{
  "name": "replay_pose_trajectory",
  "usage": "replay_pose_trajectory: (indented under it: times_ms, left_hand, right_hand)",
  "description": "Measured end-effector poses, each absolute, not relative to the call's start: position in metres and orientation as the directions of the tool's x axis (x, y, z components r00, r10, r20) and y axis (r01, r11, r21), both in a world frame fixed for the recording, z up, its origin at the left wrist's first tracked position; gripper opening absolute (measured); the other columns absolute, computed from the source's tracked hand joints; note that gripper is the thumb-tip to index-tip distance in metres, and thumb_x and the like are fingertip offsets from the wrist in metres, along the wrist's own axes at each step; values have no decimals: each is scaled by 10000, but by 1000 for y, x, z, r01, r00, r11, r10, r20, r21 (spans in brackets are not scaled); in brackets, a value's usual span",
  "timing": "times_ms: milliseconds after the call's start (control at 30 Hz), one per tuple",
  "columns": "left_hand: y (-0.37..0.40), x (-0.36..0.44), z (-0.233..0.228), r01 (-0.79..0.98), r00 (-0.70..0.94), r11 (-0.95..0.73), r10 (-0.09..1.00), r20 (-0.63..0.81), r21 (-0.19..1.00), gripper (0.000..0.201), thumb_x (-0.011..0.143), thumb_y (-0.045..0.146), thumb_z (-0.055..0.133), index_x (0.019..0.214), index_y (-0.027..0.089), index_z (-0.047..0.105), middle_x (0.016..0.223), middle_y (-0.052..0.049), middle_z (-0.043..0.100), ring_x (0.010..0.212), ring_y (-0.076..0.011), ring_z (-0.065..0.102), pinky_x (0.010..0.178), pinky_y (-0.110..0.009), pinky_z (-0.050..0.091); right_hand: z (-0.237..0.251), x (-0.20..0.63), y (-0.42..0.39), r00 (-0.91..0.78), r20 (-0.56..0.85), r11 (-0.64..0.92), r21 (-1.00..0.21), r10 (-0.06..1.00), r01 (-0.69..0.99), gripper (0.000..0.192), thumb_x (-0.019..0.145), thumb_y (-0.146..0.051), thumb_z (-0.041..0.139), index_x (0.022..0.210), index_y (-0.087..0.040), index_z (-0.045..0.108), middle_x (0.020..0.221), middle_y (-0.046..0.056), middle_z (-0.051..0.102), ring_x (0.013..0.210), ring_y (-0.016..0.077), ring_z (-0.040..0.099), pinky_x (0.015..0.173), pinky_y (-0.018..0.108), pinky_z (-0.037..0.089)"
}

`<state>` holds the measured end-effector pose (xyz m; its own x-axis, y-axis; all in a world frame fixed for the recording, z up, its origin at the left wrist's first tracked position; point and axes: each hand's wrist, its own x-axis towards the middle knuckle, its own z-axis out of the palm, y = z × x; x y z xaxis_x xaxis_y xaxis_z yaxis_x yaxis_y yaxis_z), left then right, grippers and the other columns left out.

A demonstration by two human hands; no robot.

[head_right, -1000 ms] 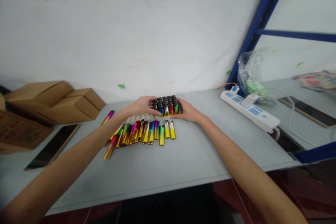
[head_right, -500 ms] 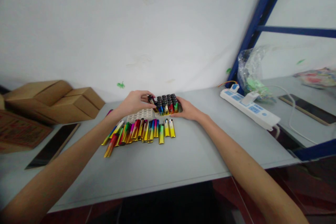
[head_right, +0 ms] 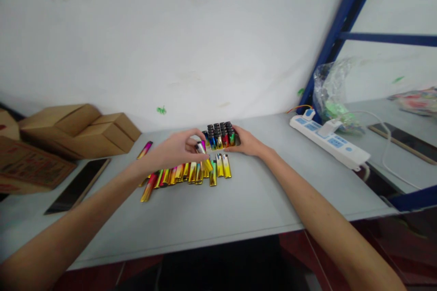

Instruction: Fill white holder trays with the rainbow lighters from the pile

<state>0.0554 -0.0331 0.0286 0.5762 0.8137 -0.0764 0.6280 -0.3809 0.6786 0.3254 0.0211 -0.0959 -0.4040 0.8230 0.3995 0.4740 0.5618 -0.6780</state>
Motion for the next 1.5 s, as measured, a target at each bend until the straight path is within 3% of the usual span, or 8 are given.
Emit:
replay_pose_trajectory:
  times_ms: [333, 567, 833, 933, 1033, 1133, 1400, 1500]
  left_hand:
    - [-33, 89, 7, 755, 619, -574, 783, -57, 315, 381, 755, 423, 724, 1034, 165, 738, 912, -94, 752, 841, -279, 697, 742, -358, 497]
    - [-36, 98, -3, 799, 578, -545, 812, -78, 255, 289, 795, 225, 676, 1074, 158, 644, 792, -41, 723, 799, -242, 677, 704, -323, 459]
    - [-22, 77, 20, 811, 459, -440, 887, 49, 385, 168, 838, 334, 672, 885, 176, 639, 770, -38, 718, 704, -187, 665, 666, -300, 458]
    - [-2, 63, 19, 829, 399, -416, 908, 126, 375, 416, 792, 465, 735, 1050, 147, 666, 918, -97, 747, 791, -222, 687, 745, -348, 501]
    - [20, 55, 2, 785, 442, -431, 893, 86, 445, 807, 672, 510, 837, 1333, 129, 574, 1285, -190, 680, 1063, -306, 683, 872, -407, 532]
    - [38, 55, -17, 645, 548, -462, 835, 53, 609, 852, 679, 476, 843, 1407, 170, 526, 1427, -186, 607, 1248, -329, 620, 957, -421, 536]
    - [50, 54, -19, 598, 545, -393, 839, 6, 698, 796, 579, 335, 910, 1295, 172, 603, 1104, -168, 756, 1005, -303, 737, 880, -443, 590]
    - [45, 53, -14, 567, 494, -355, 868, 38, 743, 452, 675, 270, 822, 1083, 159, 663, 883, -106, 766, 793, -240, 749, 765, -406, 621]
  right_hand:
    - [-94, 325, 20, -411, 395, 562, -681, 822, 470, 820, 731, -478, 866, 1410, -165, 529, 1339, 150, 655, 1151, 348, 643, 1014, 517, 527]
    - [-95, 324, 21, -412, 397, 565, -672, 820, 479, 820, 733, -489, 865, 1393, -145, 521, 1292, 151, 665, 1102, 332, 649, 978, 496, 535]
    - [-93, 323, 20, -409, 395, 560, -683, 823, 468, 816, 735, -482, 865, 1397, -145, 528, 1325, 163, 653, 1143, 342, 643, 1008, 502, 524]
    - [-93, 323, 21, -411, 402, 568, -679, 818, 465, 820, 739, -492, 863, 1405, -154, 526, 1346, 164, 649, 1173, 350, 640, 1033, 520, 513]
    - [-95, 323, 22, -413, 415, 580, -670, 811, 463, 857, 732, -501, 867, 1428, -153, 508, 1373, 170, 634, 1202, 350, 633, 1057, 523, 504]
    - [-97, 324, 22, -407, 415, 577, -664, 813, 476, 894, 725, -506, 871, 1446, -139, 490, 1388, 182, 623, 1225, 354, 622, 1078, 529, 490]
    - [-95, 325, 21, -410, 405, 572, -658, 817, 490, 864, 737, -504, 861, 1430, -133, 505, 1379, 184, 624, 1211, 354, 624, 1062, 524, 496]
    - [-94, 324, 21, -408, 409, 573, -665, 816, 479, 859, 729, -504, 866, 1420, -133, 517, 1368, 178, 635, 1198, 353, 631, 1054, 518, 503]
